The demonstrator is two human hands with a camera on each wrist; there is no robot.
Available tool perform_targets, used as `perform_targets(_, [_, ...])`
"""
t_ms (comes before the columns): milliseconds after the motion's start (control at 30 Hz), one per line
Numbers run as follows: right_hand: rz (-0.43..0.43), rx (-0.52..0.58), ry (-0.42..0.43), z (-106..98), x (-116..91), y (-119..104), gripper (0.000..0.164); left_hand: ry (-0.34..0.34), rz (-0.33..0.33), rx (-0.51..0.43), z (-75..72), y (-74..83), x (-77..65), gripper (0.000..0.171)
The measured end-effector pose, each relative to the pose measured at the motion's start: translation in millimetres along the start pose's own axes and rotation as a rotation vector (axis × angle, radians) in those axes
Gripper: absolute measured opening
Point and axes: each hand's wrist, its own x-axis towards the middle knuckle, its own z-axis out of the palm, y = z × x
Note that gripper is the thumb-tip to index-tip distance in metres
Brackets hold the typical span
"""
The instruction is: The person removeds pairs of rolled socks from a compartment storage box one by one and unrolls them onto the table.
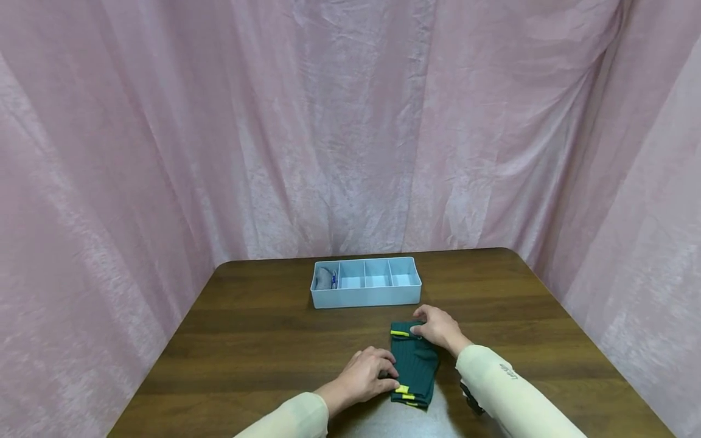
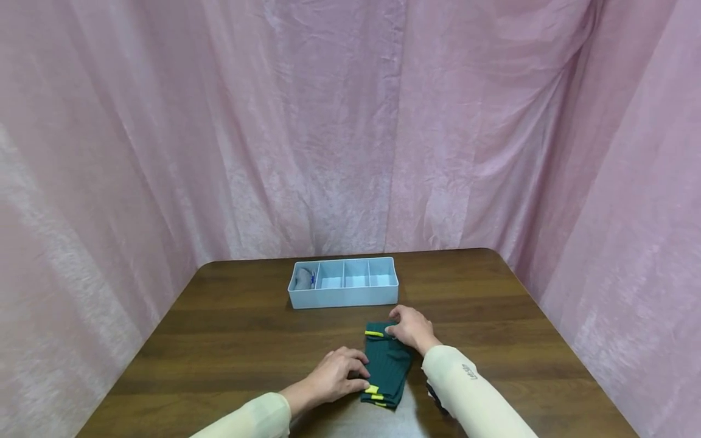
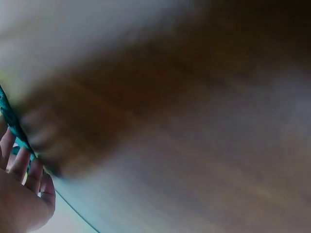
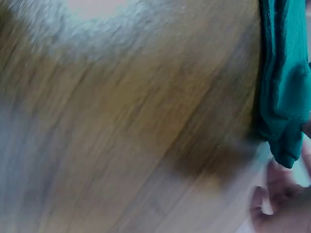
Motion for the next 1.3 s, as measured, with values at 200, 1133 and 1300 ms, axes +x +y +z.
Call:
perform_targets(200, [-0.308,-0.111,0.089,2.3,2.5,6.8,0.008,-0.004,-0.019,-0.015,0.8,-1.6,-0.3,0.013])
perform_targets(1133, [0.088,0.061,-0.063,-6.1,18.2,4.0,0.02,-0.029,-0.037,-0.029,-0.8,2.7,-4.8,0.013])
perform_targets(1300, [-0.087,-0.082,0.07,2.3,18.9,10.5,0.008,-0.039,-0.04,-0.039,0.0,1.2,-4.4,0.013])
